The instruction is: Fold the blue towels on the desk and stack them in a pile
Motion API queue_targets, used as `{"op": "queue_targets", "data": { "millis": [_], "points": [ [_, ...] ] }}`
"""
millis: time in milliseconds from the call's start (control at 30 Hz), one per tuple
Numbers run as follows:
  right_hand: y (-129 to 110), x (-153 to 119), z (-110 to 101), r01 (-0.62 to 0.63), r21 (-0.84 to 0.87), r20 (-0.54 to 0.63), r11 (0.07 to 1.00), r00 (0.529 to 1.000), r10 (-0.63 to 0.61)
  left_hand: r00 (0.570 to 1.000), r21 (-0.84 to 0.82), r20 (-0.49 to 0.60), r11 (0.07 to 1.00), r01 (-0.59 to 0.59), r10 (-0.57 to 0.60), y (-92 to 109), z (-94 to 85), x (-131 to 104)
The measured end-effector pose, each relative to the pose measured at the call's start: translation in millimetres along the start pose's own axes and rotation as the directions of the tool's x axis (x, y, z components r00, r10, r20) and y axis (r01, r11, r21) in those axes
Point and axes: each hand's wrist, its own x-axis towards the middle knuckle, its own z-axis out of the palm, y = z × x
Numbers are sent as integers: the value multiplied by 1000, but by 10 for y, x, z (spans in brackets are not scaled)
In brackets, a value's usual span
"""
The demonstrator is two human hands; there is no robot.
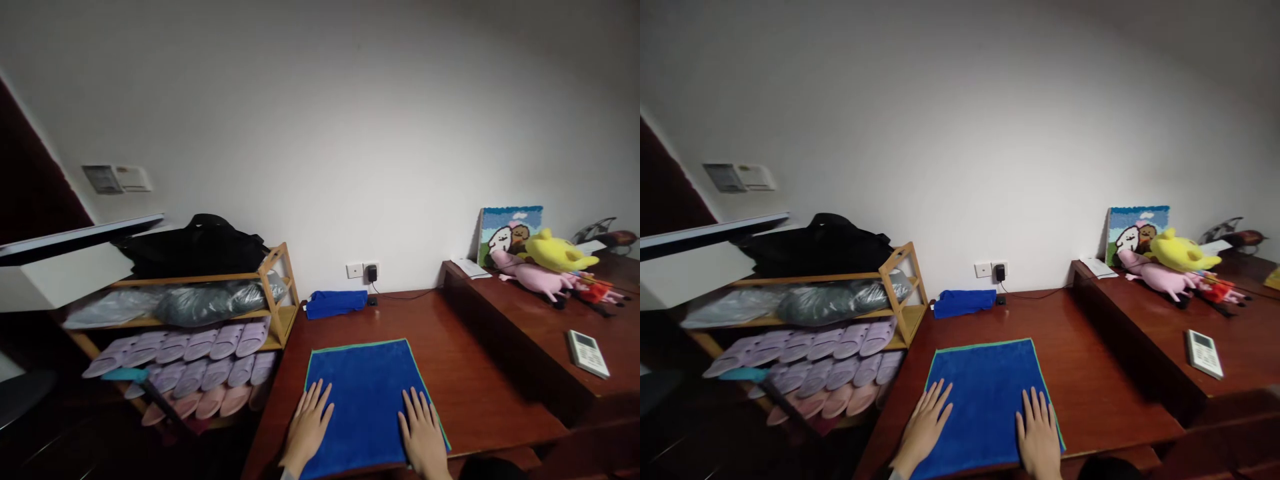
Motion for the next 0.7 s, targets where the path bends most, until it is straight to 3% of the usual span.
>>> {"op": "queue_targets", "data": {
  "millis": [67, 133, 267, 333, 400, 467, 567, 633, 700],
  "points": [
    [86, 123, -43, 55, -16, 35, 998, 998, -54, 998, 26, 34, 999, 44, -44, 36, -37, -14],
    [188, 385, -231, 156, 7, 93, 988, 983, -156, 994, 62, 46, 993, 97, -100, 152, -95, -68],
    [335, 932, -687, 373, 27, 234, 927, 900, -369, 979, 139, 70, 974, 179, -190, 574, -207, -332],
    [319, 1032, -752, 315, -60, 203, 947, 933, -297, 982, 141, 52, 975, 175, -183, 776, -255, -435],
    [244, 969, -660, 152, -151, 91, 977, 986, -140, 993, 104, -12, 988, 115, -114, 883, -296, -423],
    [154, 798, -467, -7, -182, 9, 983, 1000, 8, 997, 54, -83, 998, 7, -2, 866, -326, -271],
    [94, 567, -207, -128, -183, 32, 975, 990, 136, 982, 9, -131, 991, -137, 137, 664, -346, 108],
    [120, 554, -150, -127, -187, 66, 974, 988, 142, 988, 7, -88, 992, -127, 127, 497, -333, 314],
    [177, 684, -187, -72, -187, 96, 980, 991, 91, 999, 18, -15, 999, -43, 43, 378, -283, 390]
  ]
}}
